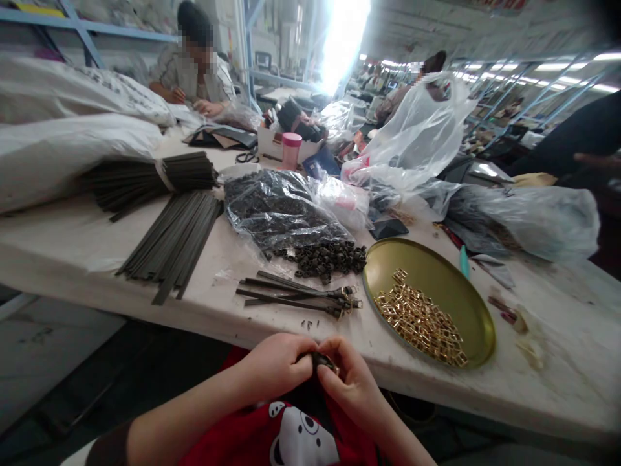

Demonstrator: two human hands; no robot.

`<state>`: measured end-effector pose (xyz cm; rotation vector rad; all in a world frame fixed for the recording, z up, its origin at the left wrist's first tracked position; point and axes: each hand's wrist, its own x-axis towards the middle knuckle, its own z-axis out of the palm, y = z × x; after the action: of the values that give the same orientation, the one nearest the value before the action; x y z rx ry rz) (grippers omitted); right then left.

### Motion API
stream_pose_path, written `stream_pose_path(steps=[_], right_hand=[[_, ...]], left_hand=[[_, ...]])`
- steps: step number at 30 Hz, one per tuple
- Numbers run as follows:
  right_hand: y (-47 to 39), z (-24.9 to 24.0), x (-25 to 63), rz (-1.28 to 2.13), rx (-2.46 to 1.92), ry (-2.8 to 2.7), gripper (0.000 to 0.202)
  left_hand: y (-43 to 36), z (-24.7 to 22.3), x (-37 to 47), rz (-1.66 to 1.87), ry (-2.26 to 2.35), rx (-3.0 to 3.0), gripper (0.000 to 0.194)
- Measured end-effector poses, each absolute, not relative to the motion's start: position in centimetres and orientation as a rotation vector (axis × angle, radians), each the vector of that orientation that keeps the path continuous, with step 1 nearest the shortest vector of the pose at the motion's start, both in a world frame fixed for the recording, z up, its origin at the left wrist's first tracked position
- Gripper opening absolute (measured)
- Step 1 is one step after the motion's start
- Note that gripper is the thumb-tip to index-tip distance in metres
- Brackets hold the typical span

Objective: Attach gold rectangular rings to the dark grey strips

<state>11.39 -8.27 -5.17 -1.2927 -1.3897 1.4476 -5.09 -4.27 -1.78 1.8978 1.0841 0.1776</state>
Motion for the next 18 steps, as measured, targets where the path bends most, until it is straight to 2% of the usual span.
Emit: stream_pose_path(steps=[4,6,10,18], right_hand=[[-7.1,-5.6,11.5,1.267,-1.304,-1.506,0.005],[-6.4,-5.1,11.8,1.267,-1.205,-1.499,0.012],[-5.5,-4.1,12.5,1.56,-1.08,-1.314,0.026],[-4.7,-5.1,12.9,1.833,-0.934,-0.724,0.021]], left_hand=[[-3.2,-1.3,-5.1,0.165,1.173,2.001,0.027],[-2.6,-0.8,-5.1,0.191,1.214,2.012,0.025],[-1.5,0.2,-5.0,0.234,1.216,2.011,0.021],[-0.4,-0.1,-4.5,0.16,1.288,2.029,0.021]])
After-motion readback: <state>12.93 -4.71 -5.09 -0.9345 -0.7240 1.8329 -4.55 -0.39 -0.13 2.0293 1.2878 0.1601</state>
